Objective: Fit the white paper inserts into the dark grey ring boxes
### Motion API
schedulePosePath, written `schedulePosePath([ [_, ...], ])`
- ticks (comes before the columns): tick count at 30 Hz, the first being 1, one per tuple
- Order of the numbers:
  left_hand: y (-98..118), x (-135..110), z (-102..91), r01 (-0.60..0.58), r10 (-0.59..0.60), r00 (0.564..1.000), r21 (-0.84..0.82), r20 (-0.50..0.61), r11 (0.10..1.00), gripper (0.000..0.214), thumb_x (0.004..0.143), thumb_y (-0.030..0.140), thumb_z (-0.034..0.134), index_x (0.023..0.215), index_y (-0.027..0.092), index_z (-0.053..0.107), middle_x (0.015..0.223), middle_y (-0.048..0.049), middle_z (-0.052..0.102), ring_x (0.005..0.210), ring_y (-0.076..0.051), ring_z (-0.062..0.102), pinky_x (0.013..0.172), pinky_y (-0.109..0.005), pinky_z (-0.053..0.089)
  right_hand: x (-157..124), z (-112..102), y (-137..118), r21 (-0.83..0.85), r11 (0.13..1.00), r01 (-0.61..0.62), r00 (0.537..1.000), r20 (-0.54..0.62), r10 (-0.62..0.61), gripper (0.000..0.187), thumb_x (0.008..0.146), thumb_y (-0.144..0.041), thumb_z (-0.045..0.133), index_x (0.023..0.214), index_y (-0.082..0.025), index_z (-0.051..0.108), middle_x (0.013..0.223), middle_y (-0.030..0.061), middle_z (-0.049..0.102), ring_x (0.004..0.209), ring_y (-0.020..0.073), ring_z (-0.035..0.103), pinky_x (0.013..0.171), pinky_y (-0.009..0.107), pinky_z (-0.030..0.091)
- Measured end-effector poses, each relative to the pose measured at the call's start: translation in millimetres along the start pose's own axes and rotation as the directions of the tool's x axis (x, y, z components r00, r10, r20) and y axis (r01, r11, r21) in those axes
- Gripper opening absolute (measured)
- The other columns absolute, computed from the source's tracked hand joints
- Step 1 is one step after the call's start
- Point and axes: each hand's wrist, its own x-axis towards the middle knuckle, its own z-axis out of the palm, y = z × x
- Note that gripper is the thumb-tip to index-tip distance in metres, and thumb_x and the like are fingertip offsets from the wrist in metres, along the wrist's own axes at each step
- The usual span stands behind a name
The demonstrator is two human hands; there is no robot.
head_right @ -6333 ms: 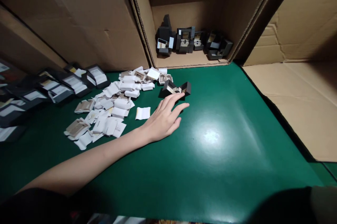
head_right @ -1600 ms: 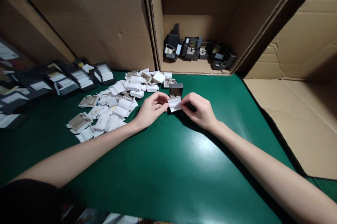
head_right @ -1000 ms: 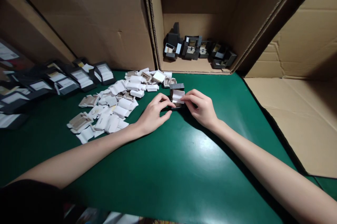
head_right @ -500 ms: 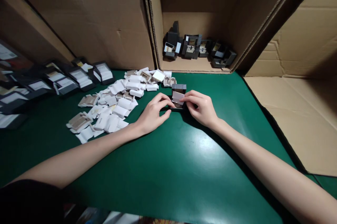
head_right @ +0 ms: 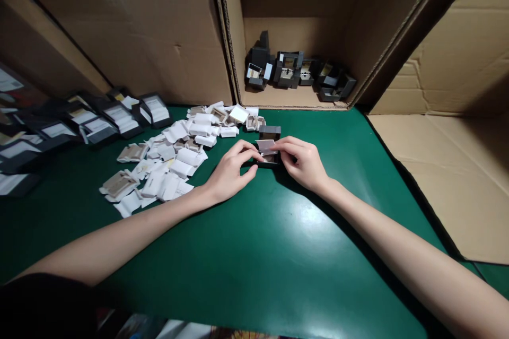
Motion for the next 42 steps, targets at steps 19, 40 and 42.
schedulePosePath([
  [19, -0.3, 0.2, 2.1, 0.008, -0.008, 1.000, 0.033, -0.020, 0.999, 0.017, 0.083, 0.008, 0.052, 0.096, 0.016, 0.061, 0.104, -0.0061, 0.051, 0.100, -0.018, 0.055, 0.090, -0.034, 0.048, -7.5, 7.7, 6.6, -0.327, 0.939, 0.101, 0.994, 0.069, -0.083, 0.033, 0.085, -0.008, 0.042, 0.103, -0.019, 0.067, 0.101, 0.0084, 0.065, 0.087, 0.0172, 0.061, 0.067, 0.027, 0.050],
  [40, 8.9, -3.2, -0.7, -0.228, 0.211, 0.974, 0.362, 0.087, 0.904, 0.019, 0.088, 0.010, 0.045, 0.099, 0.014, 0.060, 0.107, -0.0066, 0.063, 0.093, -0.020, 0.051, 0.083, -0.033, 0.048, -7.8, 4.1, -4.5, -0.420, 0.897, 0.134, 0.989, 0.113, -0.095, 0.027, 0.089, -0.015, 0.043, 0.093, -0.022, 0.068, 0.091, 0.0066, 0.057, 0.069, 0.0130, 0.046, 0.057, 0.025, 0.038],
  [42, 9.8, -3.6, -0.9, -0.223, 0.199, 0.975, 0.368, 0.100, 0.903, 0.019, 0.088, 0.011, 0.045, 0.100, 0.013, 0.060, 0.109, -0.0069, 0.063, 0.092, -0.020, 0.051, 0.081, -0.033, 0.048, -7.1, 4.2, -6.6, -0.433, 0.894, 0.112, 0.990, 0.125, -0.063, 0.028, 0.090, -0.017, 0.041, 0.095, -0.021, 0.069, 0.091, 0.0070, 0.056, 0.069, 0.0134, 0.046, 0.056, 0.025, 0.037],
])
